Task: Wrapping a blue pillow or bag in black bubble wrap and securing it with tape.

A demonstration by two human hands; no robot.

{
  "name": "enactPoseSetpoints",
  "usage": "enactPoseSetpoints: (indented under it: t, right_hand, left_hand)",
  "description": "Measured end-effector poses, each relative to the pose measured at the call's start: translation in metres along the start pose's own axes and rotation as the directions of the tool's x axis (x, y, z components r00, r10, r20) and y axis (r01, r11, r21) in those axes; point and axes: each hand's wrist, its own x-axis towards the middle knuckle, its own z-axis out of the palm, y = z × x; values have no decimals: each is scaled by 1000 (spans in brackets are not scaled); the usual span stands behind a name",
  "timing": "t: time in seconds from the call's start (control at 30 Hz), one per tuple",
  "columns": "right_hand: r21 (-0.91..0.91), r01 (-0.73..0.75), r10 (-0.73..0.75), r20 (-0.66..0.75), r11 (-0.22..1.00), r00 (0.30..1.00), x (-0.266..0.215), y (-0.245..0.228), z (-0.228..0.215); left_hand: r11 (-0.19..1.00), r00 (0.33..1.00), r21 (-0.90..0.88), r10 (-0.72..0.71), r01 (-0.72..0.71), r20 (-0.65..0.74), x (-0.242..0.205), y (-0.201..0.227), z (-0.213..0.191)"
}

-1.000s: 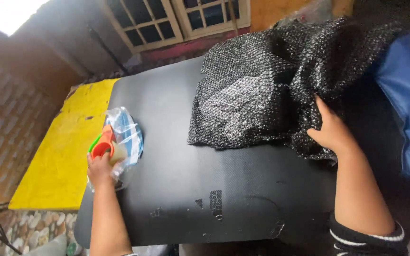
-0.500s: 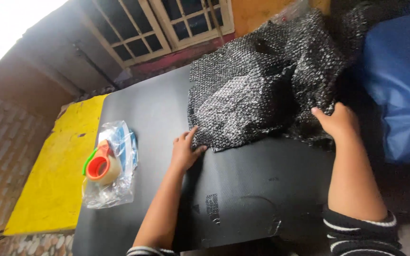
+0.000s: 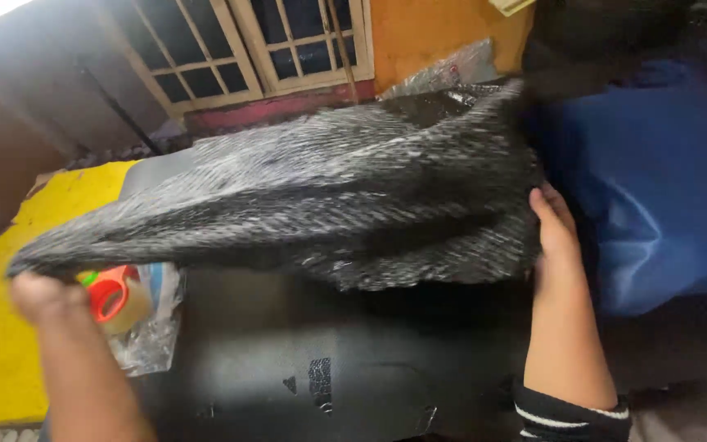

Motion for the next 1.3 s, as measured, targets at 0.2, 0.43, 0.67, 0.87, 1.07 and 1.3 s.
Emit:
enactPoseSetpoints:
  t: [0.2, 0.43, 0.67, 0.87, 1.07, 1.3]
  right_hand:
    - [354, 192, -160, -117, 915, 980, 73, 75, -45]
    - [147, 188, -158, -192, 971, 968, 124, 121, -50]
    - [-541, 636, -373, 522, 551, 767, 65, 136, 32]
    - [-563, 770, -225, 743, 300, 630, 71, 177, 42]
    - [-486, 695, -238, 701, 530, 672, 39, 131, 39]
    - [-433, 680, -285, 677, 592, 679, 33, 122, 43]
  left_hand:
    - [952, 946, -218, -257, 214, -197, 25, 25, -119]
    - [919, 929, -141, -355, 367, 102, -69, 64, -32]
    - [888, 816, 366, -419, 278, 398, -162, 45, 69]
    - [431, 349, 351, -88, -831, 933, -249, 34, 168]
    - [-226, -210, -209, -19, -952, 978, -247, 23, 162]
    - [-654, 127, 179, 127, -735, 984, -39, 57, 4]
